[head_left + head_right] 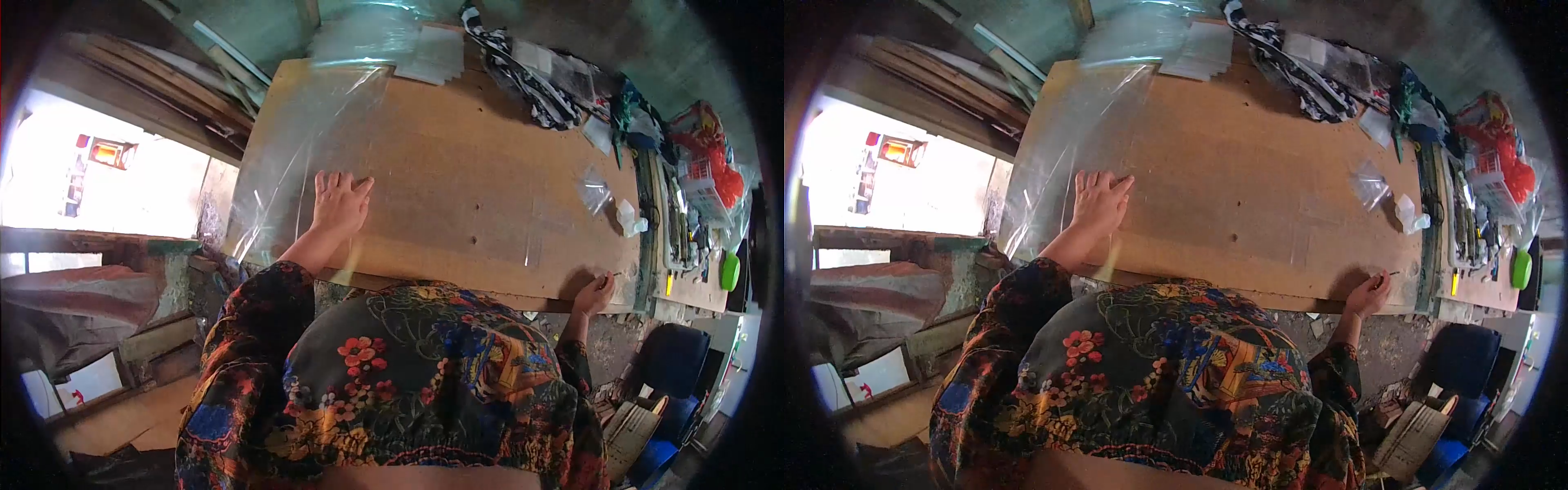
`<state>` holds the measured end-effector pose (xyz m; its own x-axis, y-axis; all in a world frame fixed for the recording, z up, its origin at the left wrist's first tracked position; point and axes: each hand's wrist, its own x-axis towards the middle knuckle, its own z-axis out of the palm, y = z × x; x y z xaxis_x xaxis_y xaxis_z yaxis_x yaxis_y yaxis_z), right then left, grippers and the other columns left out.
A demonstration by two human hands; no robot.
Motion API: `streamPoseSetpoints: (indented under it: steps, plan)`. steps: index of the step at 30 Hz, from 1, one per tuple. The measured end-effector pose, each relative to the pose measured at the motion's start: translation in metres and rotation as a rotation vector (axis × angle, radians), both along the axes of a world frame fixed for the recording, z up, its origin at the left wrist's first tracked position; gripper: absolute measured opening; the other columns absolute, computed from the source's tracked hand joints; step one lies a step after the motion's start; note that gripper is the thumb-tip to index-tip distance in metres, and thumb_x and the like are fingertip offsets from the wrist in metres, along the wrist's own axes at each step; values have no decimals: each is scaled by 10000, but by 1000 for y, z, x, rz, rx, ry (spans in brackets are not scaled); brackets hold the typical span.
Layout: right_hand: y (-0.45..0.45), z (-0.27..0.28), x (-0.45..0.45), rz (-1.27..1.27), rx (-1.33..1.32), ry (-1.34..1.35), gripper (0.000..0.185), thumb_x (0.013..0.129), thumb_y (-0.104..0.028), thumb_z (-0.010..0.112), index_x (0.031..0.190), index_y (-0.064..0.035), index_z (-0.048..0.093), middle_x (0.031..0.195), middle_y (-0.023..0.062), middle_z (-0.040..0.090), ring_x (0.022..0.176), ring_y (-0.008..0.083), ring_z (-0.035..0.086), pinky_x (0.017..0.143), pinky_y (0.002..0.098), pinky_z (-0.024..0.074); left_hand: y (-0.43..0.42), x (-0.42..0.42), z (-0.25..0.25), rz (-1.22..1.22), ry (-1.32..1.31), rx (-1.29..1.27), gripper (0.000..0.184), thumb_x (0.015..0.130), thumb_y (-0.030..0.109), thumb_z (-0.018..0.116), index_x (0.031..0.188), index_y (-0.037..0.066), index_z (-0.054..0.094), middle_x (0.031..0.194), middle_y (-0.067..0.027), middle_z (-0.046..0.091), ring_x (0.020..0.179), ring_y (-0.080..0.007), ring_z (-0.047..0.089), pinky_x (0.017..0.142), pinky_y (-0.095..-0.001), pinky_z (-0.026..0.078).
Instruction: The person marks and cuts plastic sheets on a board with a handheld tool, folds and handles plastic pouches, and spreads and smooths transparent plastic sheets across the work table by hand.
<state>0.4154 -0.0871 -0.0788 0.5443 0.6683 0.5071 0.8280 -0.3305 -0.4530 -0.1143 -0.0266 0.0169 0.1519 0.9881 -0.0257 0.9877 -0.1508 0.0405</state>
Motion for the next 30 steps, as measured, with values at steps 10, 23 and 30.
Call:
streamPoseSetpoints:
  steps: [10,23,30]
  plan:
    - [1,10,-6,-60,-39,1,260,876,-189,427,1084,-52,500,1017,165,528,947,335,503,787,401,416,8,-19,-4,25,-65,153,379,768,309,538,1134,211,541,1223,-119,372,1181,-312,301,988,-542,160]
    - [0,6,-2,-119,-100,61,253,878,-195,435,1083,-64,507,1055,157,528,964,319,509,808,383,413,30,-37,-4,-93,-23,-104,449,800,444,490,1229,316,450,1374,-86,216,1294,-308,120,1011,-556,95]
    - [-1,-5,11,-78,-60,-44,248,878,-180,438,1076,-50,511,1032,155,544,938,337,517,789,379,429,32,-42,-14,-109,-101,-94,498,793,435,494,1258,274,417,1383,-94,183,1293,-315,113,1006,-559,100]
